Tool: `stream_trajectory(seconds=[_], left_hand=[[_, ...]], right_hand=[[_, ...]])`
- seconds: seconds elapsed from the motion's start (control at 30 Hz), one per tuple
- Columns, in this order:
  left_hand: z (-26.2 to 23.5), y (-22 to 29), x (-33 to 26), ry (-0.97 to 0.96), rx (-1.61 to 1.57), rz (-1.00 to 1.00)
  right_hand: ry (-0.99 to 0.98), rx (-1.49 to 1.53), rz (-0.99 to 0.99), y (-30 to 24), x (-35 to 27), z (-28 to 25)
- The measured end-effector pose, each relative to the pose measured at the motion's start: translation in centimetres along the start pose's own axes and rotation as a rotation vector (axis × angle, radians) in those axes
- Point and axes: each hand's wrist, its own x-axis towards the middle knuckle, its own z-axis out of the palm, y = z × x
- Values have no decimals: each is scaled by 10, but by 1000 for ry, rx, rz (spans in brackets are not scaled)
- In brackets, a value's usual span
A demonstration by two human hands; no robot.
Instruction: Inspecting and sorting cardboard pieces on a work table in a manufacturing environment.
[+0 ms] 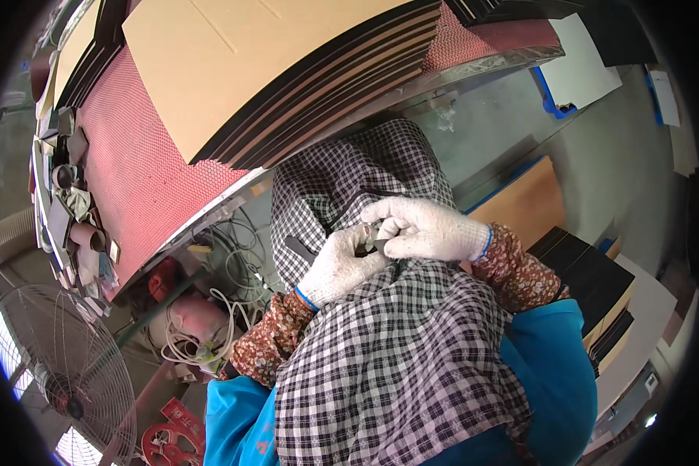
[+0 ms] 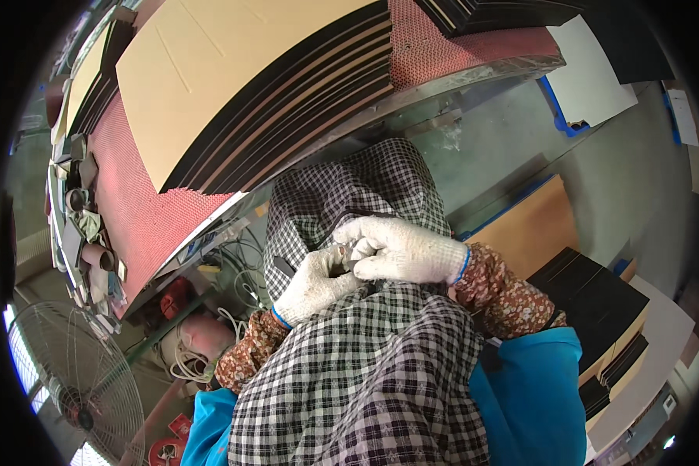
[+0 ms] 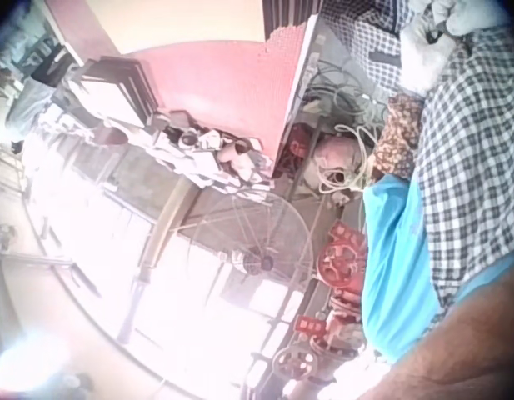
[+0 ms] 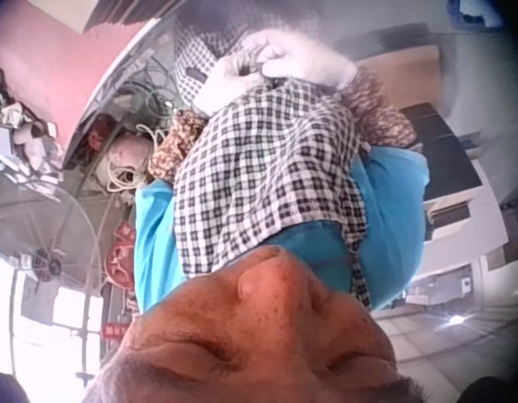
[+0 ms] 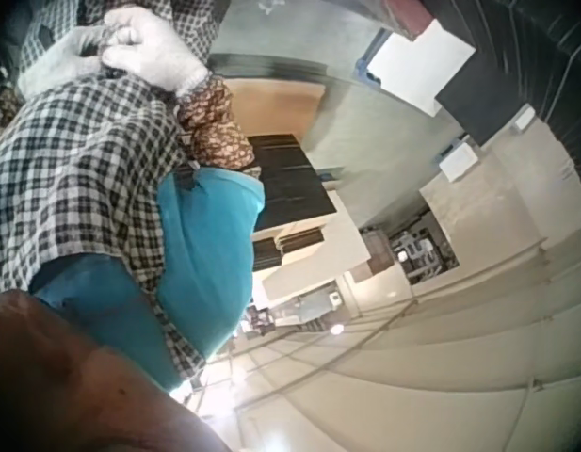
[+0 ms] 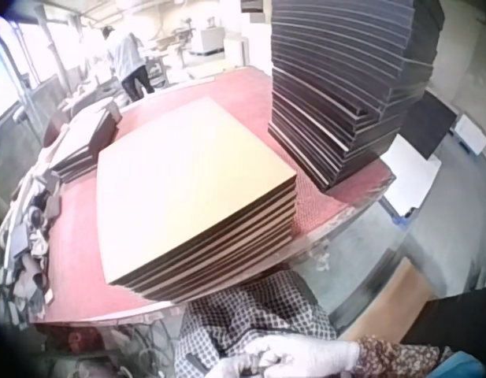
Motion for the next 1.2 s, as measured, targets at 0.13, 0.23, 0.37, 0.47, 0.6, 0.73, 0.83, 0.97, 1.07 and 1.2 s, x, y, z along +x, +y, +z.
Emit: stream_trajectory(seconds=[0.13,0.23,0.37,0.47,0.6,0.73,0.83,0.97,1.07,1.2], left_hand=[[2,7,-2,22,-51,-121],[0,-7,1,-14,-70,36],[1,0,0,-8,-71,-30],[2,-1,-1,35,-114,-3],[-1,0,1,-40,-3,-30],[3,1,0,-61,-1,9],[4,-8,1,-63,50,96],[3,-4,6,-24,20,101],[4,-7,4,46,30,3],[5,-36,11,113,-72,118]], right_hand=[[-40,-207,40,-21,-5,-1],[-69,-274,35,-13,3,2],[76,-82,80,-2,20,9],[212,-1,132,-6,19,13],[313,57,94,11,8,17],[402,72,61,12,-8,23],[451,34,71,17,-12,25],[395,-3,61,20,-2,16],[537,-593,-224,15,-17,35],[385,-934,-413,6,-59,48]])
